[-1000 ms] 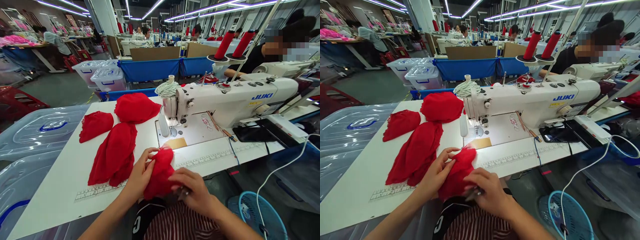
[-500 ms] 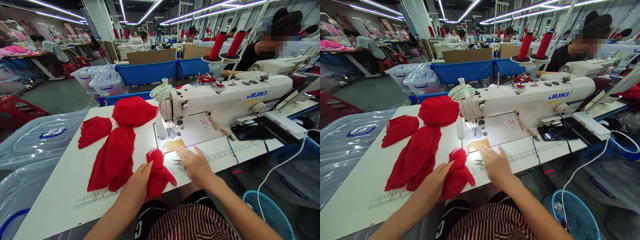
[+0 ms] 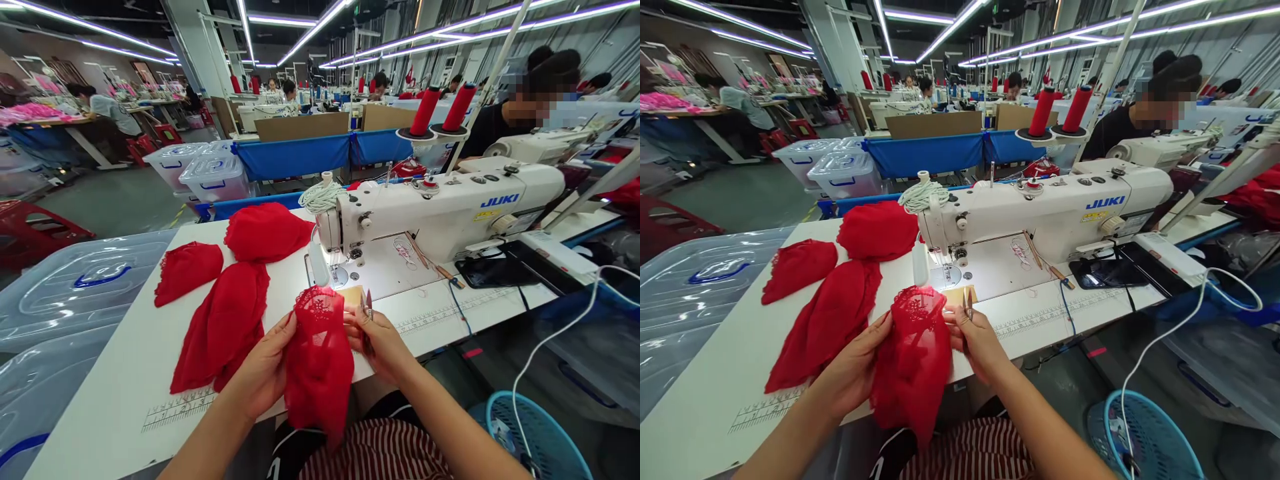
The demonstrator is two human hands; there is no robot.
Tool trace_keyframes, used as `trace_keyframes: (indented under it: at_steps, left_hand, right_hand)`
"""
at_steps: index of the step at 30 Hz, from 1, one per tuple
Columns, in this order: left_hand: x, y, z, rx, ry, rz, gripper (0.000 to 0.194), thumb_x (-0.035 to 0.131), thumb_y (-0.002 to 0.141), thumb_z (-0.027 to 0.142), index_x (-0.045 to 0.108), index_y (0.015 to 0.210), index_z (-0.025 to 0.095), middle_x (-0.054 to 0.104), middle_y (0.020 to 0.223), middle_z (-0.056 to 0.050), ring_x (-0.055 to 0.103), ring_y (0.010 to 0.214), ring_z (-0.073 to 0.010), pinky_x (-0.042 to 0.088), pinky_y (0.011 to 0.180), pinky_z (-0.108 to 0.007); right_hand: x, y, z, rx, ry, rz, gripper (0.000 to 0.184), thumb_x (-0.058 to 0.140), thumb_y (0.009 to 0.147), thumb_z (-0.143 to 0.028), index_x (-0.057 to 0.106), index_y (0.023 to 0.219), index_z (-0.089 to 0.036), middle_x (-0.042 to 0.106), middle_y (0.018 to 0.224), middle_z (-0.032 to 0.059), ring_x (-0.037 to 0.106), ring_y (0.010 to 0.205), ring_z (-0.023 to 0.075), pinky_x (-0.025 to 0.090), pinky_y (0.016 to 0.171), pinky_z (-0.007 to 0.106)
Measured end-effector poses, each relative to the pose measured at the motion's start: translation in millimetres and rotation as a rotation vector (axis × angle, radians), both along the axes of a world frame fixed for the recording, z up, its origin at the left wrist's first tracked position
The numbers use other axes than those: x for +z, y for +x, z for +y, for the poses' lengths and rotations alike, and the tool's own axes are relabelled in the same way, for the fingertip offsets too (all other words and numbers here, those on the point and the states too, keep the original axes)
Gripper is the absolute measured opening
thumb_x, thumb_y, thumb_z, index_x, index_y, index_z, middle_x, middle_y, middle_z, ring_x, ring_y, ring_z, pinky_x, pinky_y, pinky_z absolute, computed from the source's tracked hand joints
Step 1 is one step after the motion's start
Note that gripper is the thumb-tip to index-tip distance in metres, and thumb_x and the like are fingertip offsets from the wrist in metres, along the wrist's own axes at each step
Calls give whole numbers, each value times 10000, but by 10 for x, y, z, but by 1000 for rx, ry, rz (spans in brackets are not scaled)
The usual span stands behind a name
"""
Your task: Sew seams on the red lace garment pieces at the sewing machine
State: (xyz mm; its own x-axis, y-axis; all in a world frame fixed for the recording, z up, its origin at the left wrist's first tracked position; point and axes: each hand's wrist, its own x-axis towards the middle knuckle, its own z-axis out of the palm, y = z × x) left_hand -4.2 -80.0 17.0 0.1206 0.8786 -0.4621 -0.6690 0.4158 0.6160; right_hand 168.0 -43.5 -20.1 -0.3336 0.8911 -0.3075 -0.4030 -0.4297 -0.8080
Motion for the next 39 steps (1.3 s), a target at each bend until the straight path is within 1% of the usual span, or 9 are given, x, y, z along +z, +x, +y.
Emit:
trace_keyframes:
  at_steps: [3,7,12,17,24,29,34,36,39]
  left_hand:
    - [-99,-18,54,70,-29,60,137,567,877,192,670,965,169,750,861,-57,717,742,-176,587,728,-279]
    - [-161,0,114,142,-38,109,97,593,860,191,655,933,177,749,835,-35,719,763,-173,581,759,-277]
    - [-188,33,152,173,28,129,124,637,833,234,644,947,186,749,855,-26,717,812,-177,575,782,-282]
    - [-215,77,183,211,72,133,155,672,806,280,637,924,187,743,850,-25,714,797,-183,577,763,-293]
    - [-195,161,307,199,131,121,307,777,684,374,639,896,199,725,781,2,697,749,-169,561,725,-267]
    - [-176,175,304,223,149,86,328,806,646,354,642,885,202,713,741,20,676,657,-142,554,683,-259]
    - [22,-117,218,127,114,224,215,747,727,308,672,878,174,728,740,-26,684,665,-162,537,613,-230]
    - [207,-332,273,86,102,352,181,722,755,251,682,912,169,734,764,-42,681,672,-154,536,622,-218]
    - [582,-647,526,152,88,551,191,667,801,204,664,992,194,733,802,-42,677,669,-150,541,590,-221]
  right_hand:
    - [34,-65,7,34,-99,38,463,780,596,-563,596,736,-161,598,590,-18,526,511,99,434,492,218]
    - [28,-123,2,-77,49,86,396,771,643,-495,613,795,-166,645,655,0,583,586,140,457,561,250]
    - [-96,-157,20,-195,157,-35,336,713,719,-480,597,799,-175,620,631,-13,556,563,144,445,568,265]
    - [-143,-141,42,-219,230,-136,346,660,761,-510,548,778,-182,552,607,-30,492,549,125,415,544,247]
    - [-151,-128,87,-270,243,-123,316,628,795,-494,538,789,-192,527,621,-31,475,559,124,405,540,239]
    - [-134,-108,94,-273,291,-169,320,592,818,-507,571,814,-188,589,692,2,523,614,146,435,581,254]
    - [-136,82,216,-255,555,-568,361,508,852,-534,600,801,-189,575,658,7,544,640,168,455,661,279]
    - [-173,135,273,-256,632,-714,385,468,860,-546,582,735,-200,563,635,8,550,630,175,451,625,273]
    - [-251,125,296,-227,689,-851,376,411,882,-531,602,829,-212,571,616,1,522,540,167,438,558,270]
